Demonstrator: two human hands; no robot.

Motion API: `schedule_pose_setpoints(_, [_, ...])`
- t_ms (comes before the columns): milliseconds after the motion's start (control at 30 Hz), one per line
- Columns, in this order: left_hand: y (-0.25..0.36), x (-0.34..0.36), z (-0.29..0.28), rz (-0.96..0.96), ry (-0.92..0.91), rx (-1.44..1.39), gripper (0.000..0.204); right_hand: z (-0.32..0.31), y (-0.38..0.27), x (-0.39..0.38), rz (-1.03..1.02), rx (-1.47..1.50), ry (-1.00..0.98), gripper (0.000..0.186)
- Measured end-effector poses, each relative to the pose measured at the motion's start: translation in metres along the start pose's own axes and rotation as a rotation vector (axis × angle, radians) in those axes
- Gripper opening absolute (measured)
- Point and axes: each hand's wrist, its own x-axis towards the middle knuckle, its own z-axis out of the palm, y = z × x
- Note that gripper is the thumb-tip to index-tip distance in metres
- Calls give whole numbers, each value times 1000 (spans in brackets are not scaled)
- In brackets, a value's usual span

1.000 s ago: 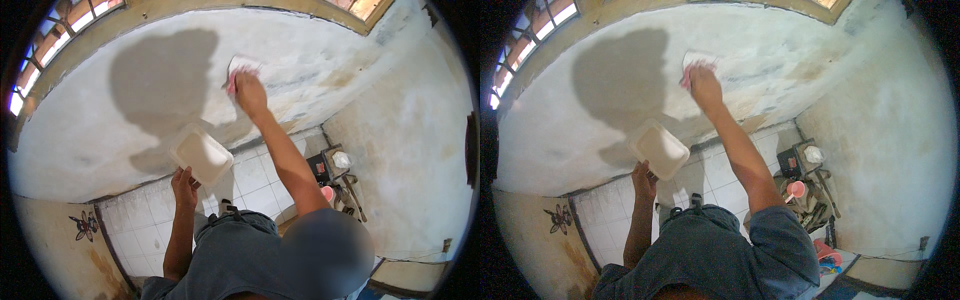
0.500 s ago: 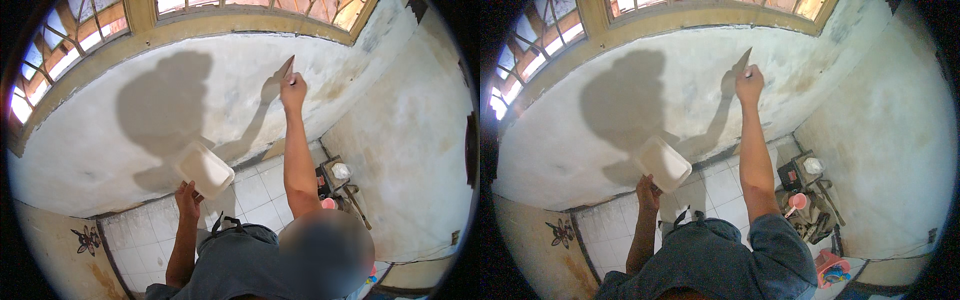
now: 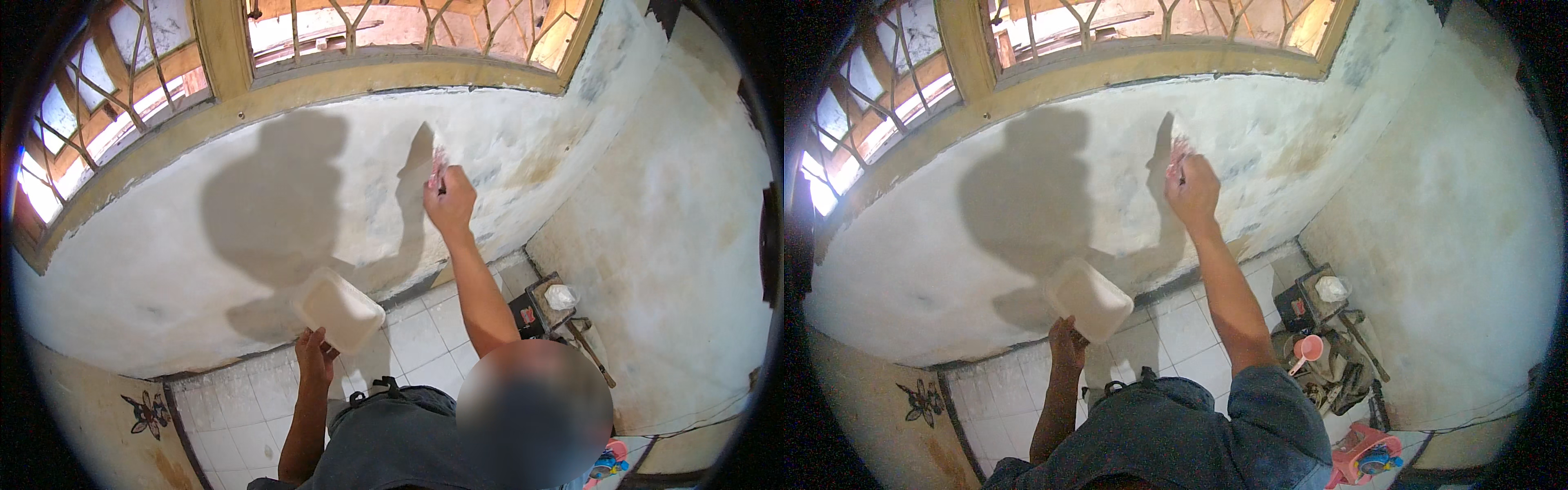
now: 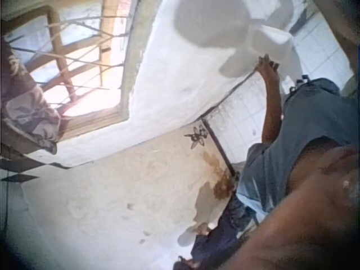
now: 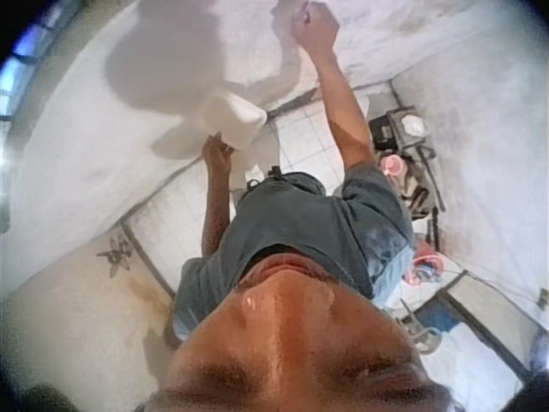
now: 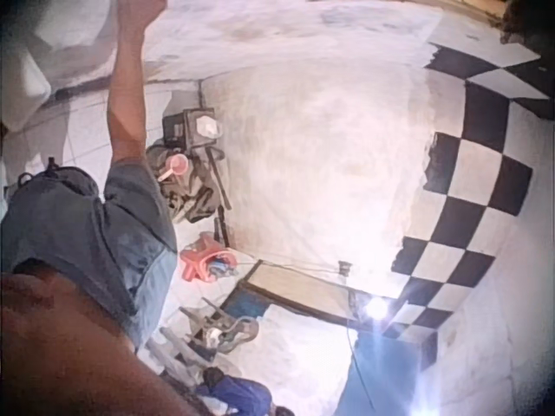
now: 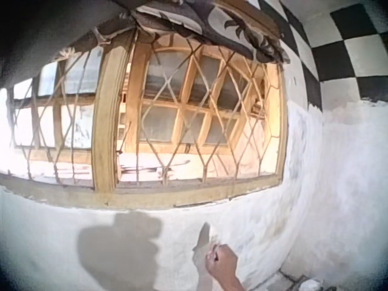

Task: The person applies white plaster to a wall with a plastic scraper. They scoop plaster from a tray and spread it across the wall surface multiple times.

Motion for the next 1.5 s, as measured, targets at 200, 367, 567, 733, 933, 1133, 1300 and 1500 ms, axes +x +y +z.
schedule_pose_setpoints(200, [5, -1, 9, 8, -50, -38, 34, -7, 56, 48, -328, -250, 53, 17])
schedule_pose_setpoints(367, [1, 7, -6, 46, -92, -48, 35, -11, 68, -9, -328, -81, -467, 13])
schedule_pose_setpoints(567, [8, 7, 15, 39, -142, -26, 37, -60, 84, 26, 308, 41, 87, 18])
schedule_pose_setpoints(733, [2, 14, 14, 34, -152, -5, 37, -47, 109, 86, 406, 215, 154, 19])
schedule_pose_setpoints(933, [9, 5, 26, 31, -178, 13, 37, 18, -24, 41, 6, 292, -120, 10])
schedule_pose_setpoints(1133, [11, 3, 28, 22, -198, 2, 40, 3, -42, 24, -415, 108, -272, 15])
schedule_pose_setpoints(1300, [9, 6, 22, 7, -182, 25, 37, 19, -52, 32, -640, -93, -225, 15])
schedule_pose_setpoints(1500, [8, 4, 28, 2, -170, 4, 35, 65, -13, -26, -567, 6, -578, 15])
